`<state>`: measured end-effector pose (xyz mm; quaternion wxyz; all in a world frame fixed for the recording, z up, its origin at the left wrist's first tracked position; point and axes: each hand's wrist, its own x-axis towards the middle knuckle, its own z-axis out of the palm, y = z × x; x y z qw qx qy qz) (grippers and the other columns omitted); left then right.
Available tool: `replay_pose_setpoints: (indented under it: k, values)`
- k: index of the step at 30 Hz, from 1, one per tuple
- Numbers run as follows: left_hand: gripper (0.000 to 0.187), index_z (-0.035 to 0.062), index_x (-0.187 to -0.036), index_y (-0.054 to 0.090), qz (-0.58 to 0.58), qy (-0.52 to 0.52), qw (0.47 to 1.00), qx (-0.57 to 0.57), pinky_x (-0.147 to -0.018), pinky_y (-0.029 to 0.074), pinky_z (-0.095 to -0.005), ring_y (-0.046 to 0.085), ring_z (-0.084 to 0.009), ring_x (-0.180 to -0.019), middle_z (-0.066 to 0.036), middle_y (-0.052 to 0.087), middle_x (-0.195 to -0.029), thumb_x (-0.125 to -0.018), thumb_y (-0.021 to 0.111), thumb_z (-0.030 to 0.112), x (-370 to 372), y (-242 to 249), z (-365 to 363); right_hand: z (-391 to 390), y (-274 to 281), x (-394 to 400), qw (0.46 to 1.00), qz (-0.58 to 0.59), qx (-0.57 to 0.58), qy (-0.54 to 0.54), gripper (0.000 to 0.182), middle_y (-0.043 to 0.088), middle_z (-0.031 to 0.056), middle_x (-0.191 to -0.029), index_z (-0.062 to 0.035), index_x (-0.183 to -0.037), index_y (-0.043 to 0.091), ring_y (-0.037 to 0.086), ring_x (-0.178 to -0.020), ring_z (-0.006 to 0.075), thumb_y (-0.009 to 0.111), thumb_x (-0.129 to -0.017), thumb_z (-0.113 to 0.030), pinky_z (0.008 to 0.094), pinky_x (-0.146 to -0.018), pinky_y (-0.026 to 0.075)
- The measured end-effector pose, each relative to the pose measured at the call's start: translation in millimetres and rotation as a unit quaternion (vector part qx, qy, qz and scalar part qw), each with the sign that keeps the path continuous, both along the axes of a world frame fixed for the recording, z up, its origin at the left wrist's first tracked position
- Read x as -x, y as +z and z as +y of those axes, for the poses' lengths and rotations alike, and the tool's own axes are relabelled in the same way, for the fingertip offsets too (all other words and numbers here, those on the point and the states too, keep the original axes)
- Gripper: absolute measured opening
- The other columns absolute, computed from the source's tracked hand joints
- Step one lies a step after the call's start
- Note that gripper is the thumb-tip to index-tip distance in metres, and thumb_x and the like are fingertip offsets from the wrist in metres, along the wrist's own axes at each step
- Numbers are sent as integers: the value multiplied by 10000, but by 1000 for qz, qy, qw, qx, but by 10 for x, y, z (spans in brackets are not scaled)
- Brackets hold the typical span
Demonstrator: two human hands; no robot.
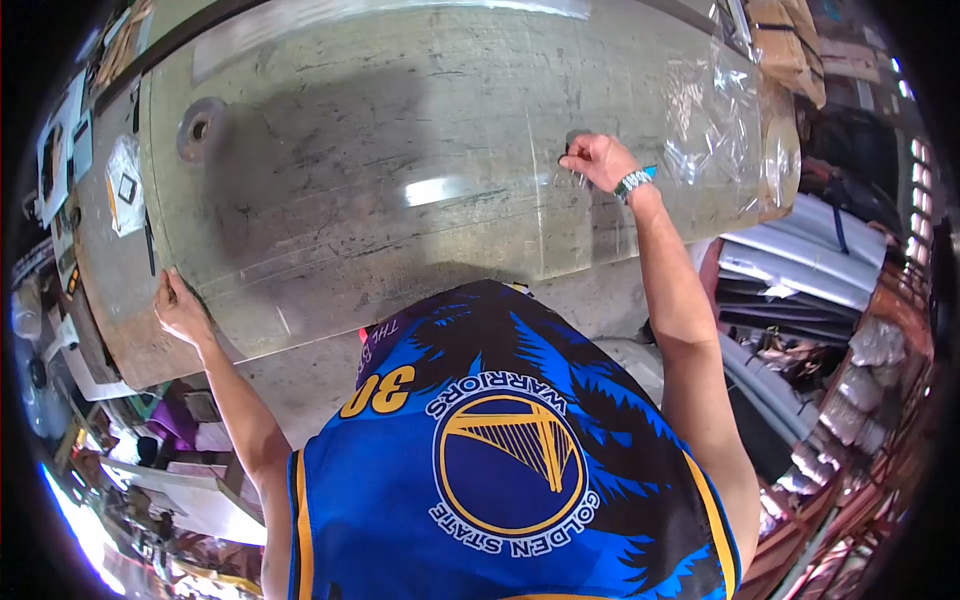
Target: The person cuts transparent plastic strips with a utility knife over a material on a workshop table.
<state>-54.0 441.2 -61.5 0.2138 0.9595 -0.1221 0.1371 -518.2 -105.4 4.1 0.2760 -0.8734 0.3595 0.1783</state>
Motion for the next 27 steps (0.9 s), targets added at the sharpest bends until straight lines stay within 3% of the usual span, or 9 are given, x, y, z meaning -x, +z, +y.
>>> replay_pose_setpoints:
  k: [12, 17, 20, 21, 23, 25, 27]
  values:
    - [390, 12, -1166, 771, 5, -5, 1000, 30, -909, 543, -401, 721, -300, -986, -177, 761, -1112, -961, 710, 339, -73, -98, 67, -154, -102, -8, 1000, 14, -4, -19, 337, 736, 153, -850, -54, -887, 712, 711, -823, 343, 823, -817, -364, 456, -754, 541]
    - [392, 10, -1164, 757, 29, 0, 998, 62, -875, 553, -401, 715, -285, -966, -186, 754, -1101, -963, 712, 343, -92, -129, 63, -170, -58, -58, 998, 53, -18, -40, 331, 759, 118, -893, -83, -911, 726, 726, -867, 312, 834, -816, -381, 440, -776, 553]
    - [443, -11, -1219, 709, 47, -7, 998, 42, -941, 516, -445, 683, -319, -1041, -192, 727, -1161, -975, 683, 357, -173, -166, 120, -205, -127, -56, 999, 51, -4, -16, 332, 765, 113, -925, -86, -919, 733, 726, -898, 309, 833, -820, -387, 439, -795, 553]
    - [460, -17, -1234, 695, -18, 14, 1000, 3, -968, 493, -463, 666, -334, -1072, -196, 714, -1184, -974, 678, 362, -119, -161, 51, -199, -146, -50, 999, 27, -7, -19, 355, 712, 100, -788, -59, -842, 676, 674, -754, 268, 859, -813, -362, 420, -707, 520]
    - [495, -29, -1263, 666, -144, 63, 984, -82, -1020, 446, -499, 633, -365, -1135, -204, 689, -1230, -973, 668, 373, -10, -175, -108, -241, -169, -40, 1000, 18, -9, -10, 361, 712, 97, -789, -64, -838, 677, 676, -755, 266, 865, -804, -372, 419, -706, 522]
    - [542, -44, -1290, 634, -166, 21, 985, -41, -1072, 384, -534, 592, -398, -1199, -219, 667, -1267, -957, 678, 382, 363, 21, -739, -247, -177, -31, 1000, 23, -13, -5, 375, 715, 92, -785, -74, -827, 677, 684, -755, 262, 873, -790, -392, 418, -697, 524]
    - [405, 11, -1175, 720, -82, -181, 980, -15, -1086, 402, -511, 604, -383, -1195, -223, 665, -1271, -905, 736, 312, 1109, 377, -1755, -284, -153, -39, 1000, 12, -8, 3, 381, 714, 90, -776, -77, -818, 675, 683, -747, 258, 874, -789, -400, 418, -689, 524]
